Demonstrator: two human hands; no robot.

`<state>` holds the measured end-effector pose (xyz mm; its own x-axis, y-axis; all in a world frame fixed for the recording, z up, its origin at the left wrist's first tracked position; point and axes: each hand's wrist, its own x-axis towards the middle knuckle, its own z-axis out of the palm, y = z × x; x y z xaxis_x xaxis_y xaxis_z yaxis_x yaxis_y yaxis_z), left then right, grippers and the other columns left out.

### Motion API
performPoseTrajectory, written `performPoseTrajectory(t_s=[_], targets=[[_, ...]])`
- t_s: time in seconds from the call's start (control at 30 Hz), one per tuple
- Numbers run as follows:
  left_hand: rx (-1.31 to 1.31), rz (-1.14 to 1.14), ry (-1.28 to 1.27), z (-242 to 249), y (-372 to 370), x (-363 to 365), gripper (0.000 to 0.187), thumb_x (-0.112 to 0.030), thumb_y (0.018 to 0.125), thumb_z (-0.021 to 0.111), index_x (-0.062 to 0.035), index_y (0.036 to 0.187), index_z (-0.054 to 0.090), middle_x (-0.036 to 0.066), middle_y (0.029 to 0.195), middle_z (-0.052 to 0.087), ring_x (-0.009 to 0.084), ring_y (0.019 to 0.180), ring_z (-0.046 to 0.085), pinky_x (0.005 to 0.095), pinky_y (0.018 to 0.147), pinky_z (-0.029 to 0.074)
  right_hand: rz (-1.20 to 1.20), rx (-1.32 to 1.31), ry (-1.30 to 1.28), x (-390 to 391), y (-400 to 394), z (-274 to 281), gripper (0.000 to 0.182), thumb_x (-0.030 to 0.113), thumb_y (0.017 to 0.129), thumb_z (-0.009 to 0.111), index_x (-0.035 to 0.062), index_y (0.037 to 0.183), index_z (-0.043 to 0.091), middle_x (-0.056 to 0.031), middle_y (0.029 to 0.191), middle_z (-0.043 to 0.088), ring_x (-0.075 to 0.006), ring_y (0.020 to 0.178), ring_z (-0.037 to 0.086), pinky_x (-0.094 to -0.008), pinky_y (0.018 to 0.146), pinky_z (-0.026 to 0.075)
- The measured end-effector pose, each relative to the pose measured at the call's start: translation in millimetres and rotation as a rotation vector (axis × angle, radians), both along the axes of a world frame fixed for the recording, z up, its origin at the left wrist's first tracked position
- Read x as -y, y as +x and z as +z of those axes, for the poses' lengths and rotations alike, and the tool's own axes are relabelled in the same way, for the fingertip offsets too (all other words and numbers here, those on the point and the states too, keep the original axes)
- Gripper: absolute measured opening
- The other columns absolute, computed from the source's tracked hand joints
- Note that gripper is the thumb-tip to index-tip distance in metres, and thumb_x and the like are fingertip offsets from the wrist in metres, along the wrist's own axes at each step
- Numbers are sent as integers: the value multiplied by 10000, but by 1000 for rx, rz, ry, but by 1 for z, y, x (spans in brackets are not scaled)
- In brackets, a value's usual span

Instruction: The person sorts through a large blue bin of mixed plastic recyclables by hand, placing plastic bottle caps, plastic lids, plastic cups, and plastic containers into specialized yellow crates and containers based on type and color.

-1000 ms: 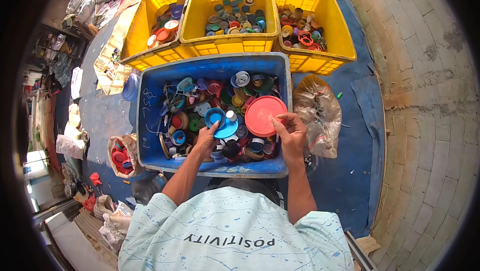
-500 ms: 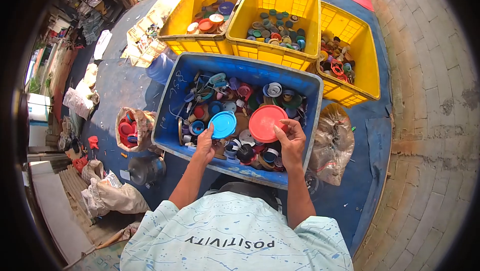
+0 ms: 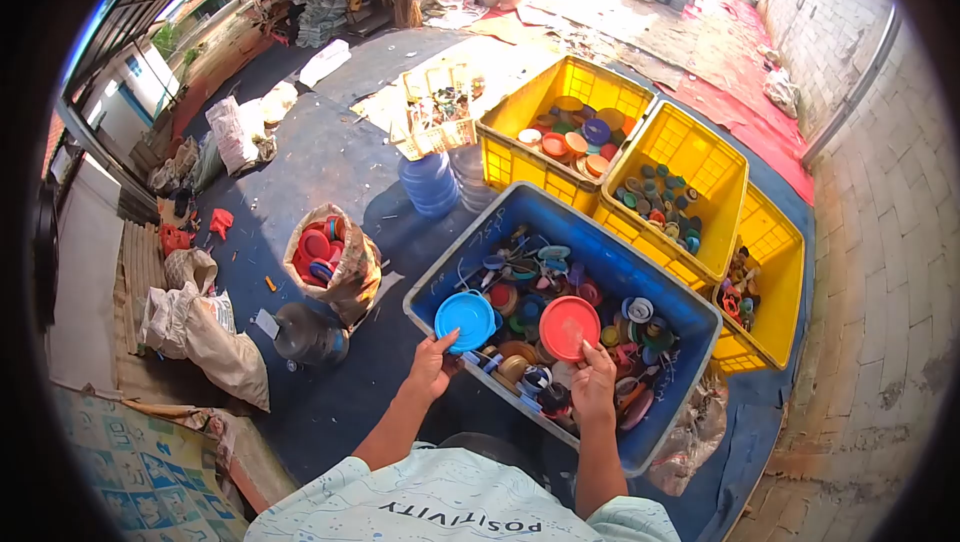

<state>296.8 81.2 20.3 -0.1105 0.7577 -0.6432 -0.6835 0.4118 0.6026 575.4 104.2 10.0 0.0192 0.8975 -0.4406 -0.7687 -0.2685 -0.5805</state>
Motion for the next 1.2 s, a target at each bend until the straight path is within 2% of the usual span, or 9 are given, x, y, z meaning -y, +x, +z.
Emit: performPoseTrajectory(t_s=[0.17, 0.2, 0.3, 0.43, 0.53, 0.63, 0.9, 1.0, 1.2], targets=[[15, 44, 45, -16, -103, 14, 270, -159, 824, 722, -84, 1042, 582, 5, 831, 609, 107, 685, 581, 256, 537, 486, 100, 62, -73, 7, -121, -2, 134, 133, 877, 618, 111, 998, 566, -28, 940, 655, -135, 823, 621, -315, 760, 488], [-2, 51, 38, -20, -127, 20, 277, -159, 824, 722, -81, 1051, 582, 5, 833, 610, 106, 688, 584, 256, 537, 486, 102, 126, -79, 8, -158, 5, 124, 190, 872, 627, 143, 982, 590, 3, 950, 644, -127, 802, 584, -293, 715, 433], [-49, 91, -2, -34, -197, 42, 324, -185, 816, 737, -72, 1083, 592, 6, 861, 626, 99, 693, 584, 257, 547, 460, 187, 42, -123, 5, -238, -22, 123, 197, 873, 636, 154, 975, 582, 22, 922, 634, -110, 773, 566, -296, 692, 426], [-137, 178, -15, -20, -285, 56, 304, -206, 819, 741, -76, 1063, 616, 5, 862, 640, 91, 694, 575, 246, 554, 439, 370, -70, -160, 3, -343, -1, 78, 147, 897, 620, 156, 959, 573, 31, 832, 623, -90, 702, 570, -257, 611, 434], [-190, 237, 12, -21, -331, 57, 289, -216, 834, 730, -85, 1067, 618, -7, 867, 637, 90, 689, 565, 250, 573, 442, 426, -49, -184, -8, -393, 5, 81, 160, 896, 641, 139, 943, 579, 30, 763, 599, -89, 662, 552, -261, 612, 432], [-151, 331, 12, -16, -353, 43, 229, -223, 833, 735, -76, 986, 647, -6, 840, 639, 78, 629, 537, 242, 555, 425, 437, 24, -213, -22, -419, 4, 92, 193, 902, 641, 124, 918, 582, 17, 757, 590, -103, 686, 551, -277, 635, 442], [-24, 225, 27, -53, -378, -27, 187, -235, 906, 639, -89, 1022, 625, -3, 871, 640, 113, 720, 586, 281, 619, 463, 400, 99, -283, -93, -444, -38, 99, 226, 915, 623, 142, 918, 570, 18, 744, 578, -121, 683, 551, -308, 654, 445], [22, 152, 28, -72, -389, -74, 199, -231, 924, 602, -107, 1079, 613, 2, 943, 646, 139, 804, 610, 320, 646, 486, 352, 70, -277, -138, -452, -50, 117, 198, 882, 664, 144, 910, 564, 13, 761, 604, -122, 698, 579, -308, 639, 445], [-66, -45, 92, -81, -400, -216, 168, -145, 886, 656, -84, 1041, 644, -3, 906, 661, 98, 793, 607, 269, 662, 488, 133, 81, -213, -253, -453, -55, 142, 137, 854, 688, 142, 916, 561, 6, 746, 612, -111, 645, 585, -294, 593, 437]])
